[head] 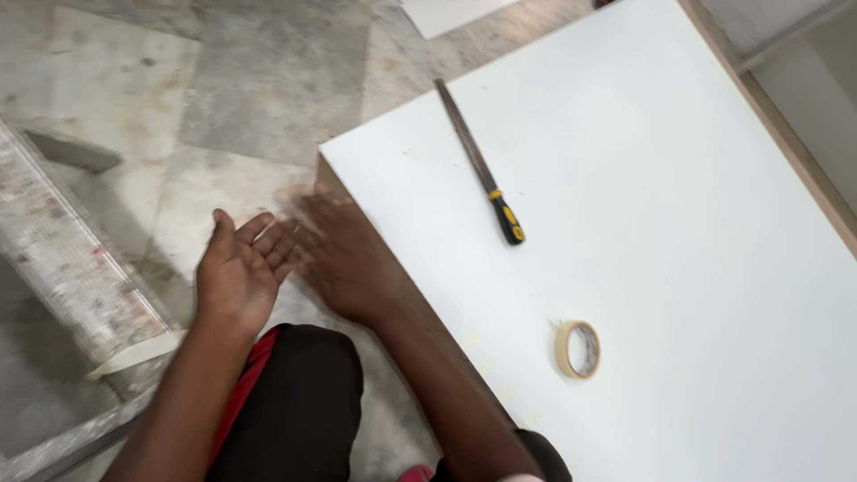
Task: The person applies masking tape along the edges of a large white board. They use a utility knife to cut the tape and smooth it down. The person works on multiple edges of the board, ensuring the tape is straight and secure.
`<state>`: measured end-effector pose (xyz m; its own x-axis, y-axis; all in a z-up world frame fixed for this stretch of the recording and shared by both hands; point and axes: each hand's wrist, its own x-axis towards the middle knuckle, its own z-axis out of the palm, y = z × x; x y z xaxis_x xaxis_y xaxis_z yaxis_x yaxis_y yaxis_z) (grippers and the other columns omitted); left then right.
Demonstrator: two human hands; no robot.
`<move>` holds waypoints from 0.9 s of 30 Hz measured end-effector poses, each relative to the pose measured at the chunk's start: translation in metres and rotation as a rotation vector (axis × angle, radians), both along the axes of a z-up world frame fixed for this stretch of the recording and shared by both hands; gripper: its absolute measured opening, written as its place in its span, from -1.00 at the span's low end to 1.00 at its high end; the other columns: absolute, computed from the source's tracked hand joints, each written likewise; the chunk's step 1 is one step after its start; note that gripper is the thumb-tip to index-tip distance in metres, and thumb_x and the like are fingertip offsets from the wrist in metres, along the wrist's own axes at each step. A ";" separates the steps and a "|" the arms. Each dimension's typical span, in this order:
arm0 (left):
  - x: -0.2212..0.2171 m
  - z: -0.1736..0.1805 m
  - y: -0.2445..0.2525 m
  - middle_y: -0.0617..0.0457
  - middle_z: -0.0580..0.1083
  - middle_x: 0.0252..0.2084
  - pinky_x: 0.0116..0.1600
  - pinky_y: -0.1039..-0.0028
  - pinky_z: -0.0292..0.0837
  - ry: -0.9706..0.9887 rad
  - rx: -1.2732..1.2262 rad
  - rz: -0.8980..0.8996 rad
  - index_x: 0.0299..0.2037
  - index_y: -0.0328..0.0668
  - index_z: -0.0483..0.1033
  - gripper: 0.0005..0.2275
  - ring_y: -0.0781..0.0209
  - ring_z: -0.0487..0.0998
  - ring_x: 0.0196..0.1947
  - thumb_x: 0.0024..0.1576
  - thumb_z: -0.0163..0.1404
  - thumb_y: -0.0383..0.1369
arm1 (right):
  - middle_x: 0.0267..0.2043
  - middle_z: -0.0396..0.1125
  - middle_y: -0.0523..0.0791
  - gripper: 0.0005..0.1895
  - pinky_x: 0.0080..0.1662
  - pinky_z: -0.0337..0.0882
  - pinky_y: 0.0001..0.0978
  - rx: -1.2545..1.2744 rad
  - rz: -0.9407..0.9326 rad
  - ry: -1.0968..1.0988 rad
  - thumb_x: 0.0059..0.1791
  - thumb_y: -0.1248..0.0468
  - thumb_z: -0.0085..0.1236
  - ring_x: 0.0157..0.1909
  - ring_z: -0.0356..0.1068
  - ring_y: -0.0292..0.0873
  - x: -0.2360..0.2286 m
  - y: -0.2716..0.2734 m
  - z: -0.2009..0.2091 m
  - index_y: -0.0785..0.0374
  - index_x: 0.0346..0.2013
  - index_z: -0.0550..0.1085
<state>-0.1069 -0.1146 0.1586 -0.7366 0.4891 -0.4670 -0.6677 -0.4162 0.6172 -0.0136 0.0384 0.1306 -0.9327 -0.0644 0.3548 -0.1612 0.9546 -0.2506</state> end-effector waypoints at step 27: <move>0.025 -0.027 0.149 -0.03 0.56 -0.37 -0.24 0.35 0.43 1.143 -0.672 -0.777 -0.34 -0.30 0.50 -0.74 0.25 0.61 -0.35 0.34 0.07 -0.27 | -0.29 0.48 -0.06 -0.75 -0.12 0.39 -0.13 -0.135 -1.456 -0.205 0.04 0.12 0.25 -0.23 0.43 -0.06 0.295 0.079 0.008 0.28 -0.23 0.55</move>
